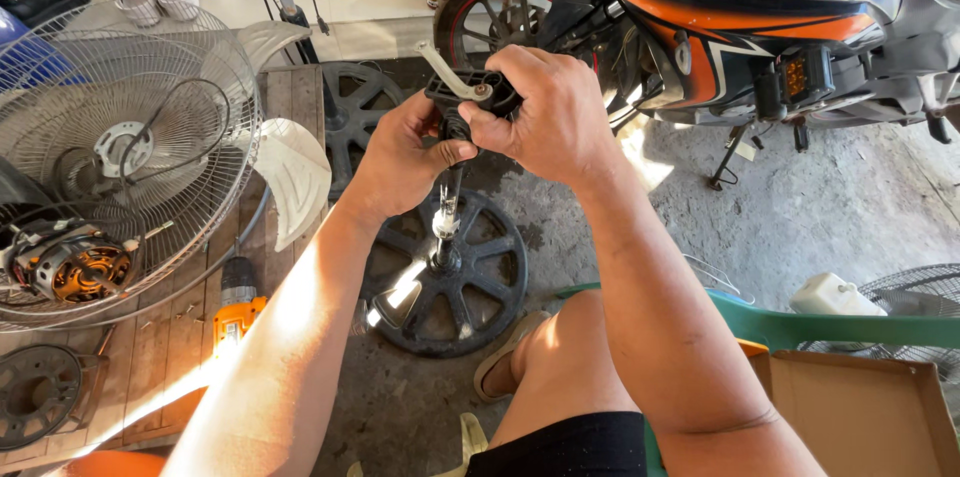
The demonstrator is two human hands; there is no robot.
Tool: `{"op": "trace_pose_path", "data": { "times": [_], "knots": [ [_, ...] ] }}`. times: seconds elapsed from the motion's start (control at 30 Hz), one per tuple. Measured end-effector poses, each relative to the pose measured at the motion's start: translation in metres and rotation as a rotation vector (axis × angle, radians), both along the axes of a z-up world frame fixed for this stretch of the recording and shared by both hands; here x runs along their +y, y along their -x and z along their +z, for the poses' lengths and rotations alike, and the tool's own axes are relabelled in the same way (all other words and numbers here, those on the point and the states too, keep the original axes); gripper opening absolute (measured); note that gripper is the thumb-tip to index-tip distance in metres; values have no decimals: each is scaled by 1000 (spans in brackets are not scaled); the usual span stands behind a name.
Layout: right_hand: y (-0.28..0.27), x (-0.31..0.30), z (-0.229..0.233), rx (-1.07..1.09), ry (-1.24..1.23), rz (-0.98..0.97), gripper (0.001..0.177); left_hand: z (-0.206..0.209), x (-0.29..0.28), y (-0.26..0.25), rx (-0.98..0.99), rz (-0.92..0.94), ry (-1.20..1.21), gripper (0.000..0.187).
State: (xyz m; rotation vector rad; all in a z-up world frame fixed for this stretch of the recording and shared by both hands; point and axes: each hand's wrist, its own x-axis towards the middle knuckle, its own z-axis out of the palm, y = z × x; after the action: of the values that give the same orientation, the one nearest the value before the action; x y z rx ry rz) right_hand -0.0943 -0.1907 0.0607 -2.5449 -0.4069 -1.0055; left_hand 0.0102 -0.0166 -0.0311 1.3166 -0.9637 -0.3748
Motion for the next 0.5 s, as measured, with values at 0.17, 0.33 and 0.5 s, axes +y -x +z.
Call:
{"op": "trace_pose_path", "data": {
  "times": [0.17, 0.33, 0.5],
  "knots": [
    [6, 5, -3, -13, -19, 59, 44, 4, 10, 5, 20, -30, 16, 53],
    [23, 19, 1, -57, -103, 39, 39, 14, 22, 21, 103, -161, 111, 61],
    [50, 39, -1, -175, -115, 10, 37, 13, 51, 48, 35, -86, 20, 63]
  ]
}}
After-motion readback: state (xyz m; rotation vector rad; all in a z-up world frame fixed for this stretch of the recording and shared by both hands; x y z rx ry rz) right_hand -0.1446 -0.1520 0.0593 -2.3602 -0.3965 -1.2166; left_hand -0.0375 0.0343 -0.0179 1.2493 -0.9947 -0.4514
